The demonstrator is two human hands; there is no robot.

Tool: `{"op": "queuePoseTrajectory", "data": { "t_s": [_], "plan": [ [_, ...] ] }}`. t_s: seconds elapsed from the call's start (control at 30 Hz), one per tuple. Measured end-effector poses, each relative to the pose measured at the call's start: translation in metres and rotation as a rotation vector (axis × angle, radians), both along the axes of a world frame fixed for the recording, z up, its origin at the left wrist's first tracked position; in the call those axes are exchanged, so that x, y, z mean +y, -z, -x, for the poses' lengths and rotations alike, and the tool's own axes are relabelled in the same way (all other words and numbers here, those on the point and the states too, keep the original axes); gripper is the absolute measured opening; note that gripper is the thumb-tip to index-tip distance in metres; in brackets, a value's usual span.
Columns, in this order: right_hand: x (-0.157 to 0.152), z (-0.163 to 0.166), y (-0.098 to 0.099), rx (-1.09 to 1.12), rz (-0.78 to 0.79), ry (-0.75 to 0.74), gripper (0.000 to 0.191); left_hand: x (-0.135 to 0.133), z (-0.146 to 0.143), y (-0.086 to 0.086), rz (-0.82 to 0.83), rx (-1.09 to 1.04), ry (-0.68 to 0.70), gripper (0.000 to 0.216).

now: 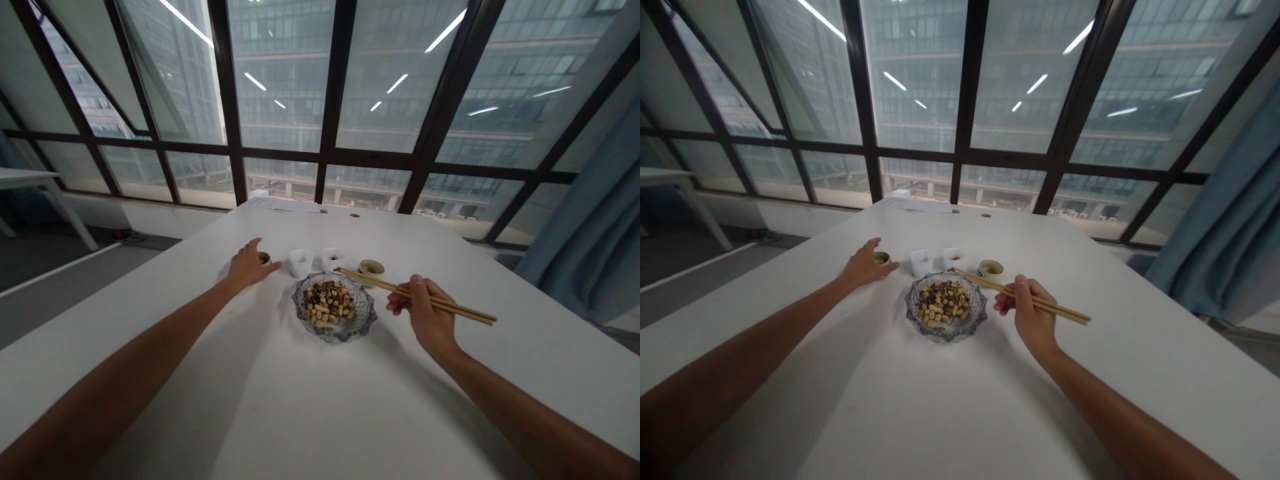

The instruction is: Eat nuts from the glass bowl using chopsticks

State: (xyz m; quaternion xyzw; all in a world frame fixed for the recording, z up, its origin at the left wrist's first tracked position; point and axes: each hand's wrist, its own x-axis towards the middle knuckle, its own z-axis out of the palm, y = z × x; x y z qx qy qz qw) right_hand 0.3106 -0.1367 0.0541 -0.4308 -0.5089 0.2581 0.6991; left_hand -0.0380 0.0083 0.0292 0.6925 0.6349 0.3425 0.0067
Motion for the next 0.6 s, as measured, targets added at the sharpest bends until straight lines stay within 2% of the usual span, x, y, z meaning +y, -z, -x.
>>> {"op": "queuePoseTrajectory", "data": {
  "t_s": [0.07,0.17,0.3,0.43,0.6],
  "plan": [
    [0.008,-0.006,-0.005,0.012,-0.030,0.035,0.049,0.005,-0.025,-0.016,-0.051,0.104,0.099,0.080],
    [0.020,-0.012,-0.008,-0.001,-0.056,0.070,0.050,0.014,-0.078,-0.035,0.001,0.226,0.309,0.072],
    [0.030,-0.017,-0.007,-0.074,-0.066,0.086,0.051,0.027,-0.135,-0.041,0.154,0.338,0.435,0.077],
    [0.037,-0.020,-0.004,-0.154,-0.090,0.086,0.052,0.036,-0.153,-0.034,0.200,0.327,0.473,0.071],
    [0.049,-0.022,0.002,-0.294,-0.122,0.095,0.049,0.034,-0.148,-0.033,0.035,0.330,0.589,0.073]
  ]
}}
